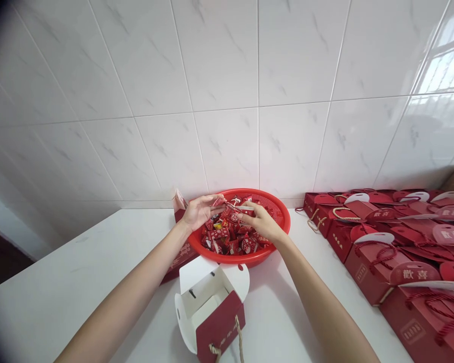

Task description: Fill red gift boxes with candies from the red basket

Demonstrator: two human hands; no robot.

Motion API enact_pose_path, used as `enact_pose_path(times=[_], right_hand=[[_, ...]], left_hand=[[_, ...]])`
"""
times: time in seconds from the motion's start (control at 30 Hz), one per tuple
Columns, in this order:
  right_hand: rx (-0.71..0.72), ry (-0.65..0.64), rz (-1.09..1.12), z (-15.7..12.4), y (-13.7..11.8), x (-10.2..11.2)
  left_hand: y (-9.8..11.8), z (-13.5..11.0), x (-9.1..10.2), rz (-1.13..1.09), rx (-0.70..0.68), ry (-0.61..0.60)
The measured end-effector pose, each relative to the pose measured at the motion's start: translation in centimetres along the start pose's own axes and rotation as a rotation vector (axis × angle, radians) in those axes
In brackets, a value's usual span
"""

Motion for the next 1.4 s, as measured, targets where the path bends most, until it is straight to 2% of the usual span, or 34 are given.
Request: enact_pose_path(times=[0.13, 0.27, 0.47, 0.63, 0.73, 0.87, 0.97, 1.1, 1.23, 1.4], right_hand=[[-0.007, 0.165, 0.075, -0.4, -0.8, 0.8], [-0.085, 0.242, 0.236, -0.5, -0.8, 1.2], [-0.162, 0.182, 0.415, -0.3, -0.9, 1.0], [-0.188, 0.074, 0.327, -1.6, -4.2, 0.2], [-0.161, 0.0, 0.229, -3.0, -6.7, -0.2], [-0.107, -0.096, 0.141, -4.7, -8.9, -1.0], [-0.075, -0.131, 0.047, -5.7, -9.9, -1.9], [0.023, -0.211, -0.193, -6.8, -11.3, -3.6], [0.073, -0.276, -0.41, -7.3, -11.5, -5.3], [-0.036, -0.367, -0.461, -7.3, -10.0, -6.9]], left_hand=[[-0.1, -0.2, -0.4, -0.002, 0.031, -0.034], [0.0, -0.3, -0.5, 0.04, 0.034, -0.061], [-0.2, -0.1, -0.1, 0.186, -0.046, 0.009], [1.1, -0.8, -0.6, 0.497, -0.14, -0.036], [3.1, -2.5, -1.3, 0.65, -0.198, -0.104], [4.9, -5.8, -1.9, 0.722, -0.131, -0.114], [5.2, -8.8, -2.6, 0.762, -0.071, -0.12], [5.0, -13.0, -3.8, 0.787, -0.011, -0.134], [4.8, -16.2, -4.8, 0.837, -0.038, -0.119], [4.1, -17.6, -5.0, 0.842, -0.058, -0.059]])
Point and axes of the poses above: each hand's wrist, its own z-axis towards the middle knuckle, its own x-axis out of the back of the hand, y = z × x, the point moved 6 cm from there along z, towards the middle knuckle, and after that the axes turned 3 degrees about -y, right-handed, at the moved point
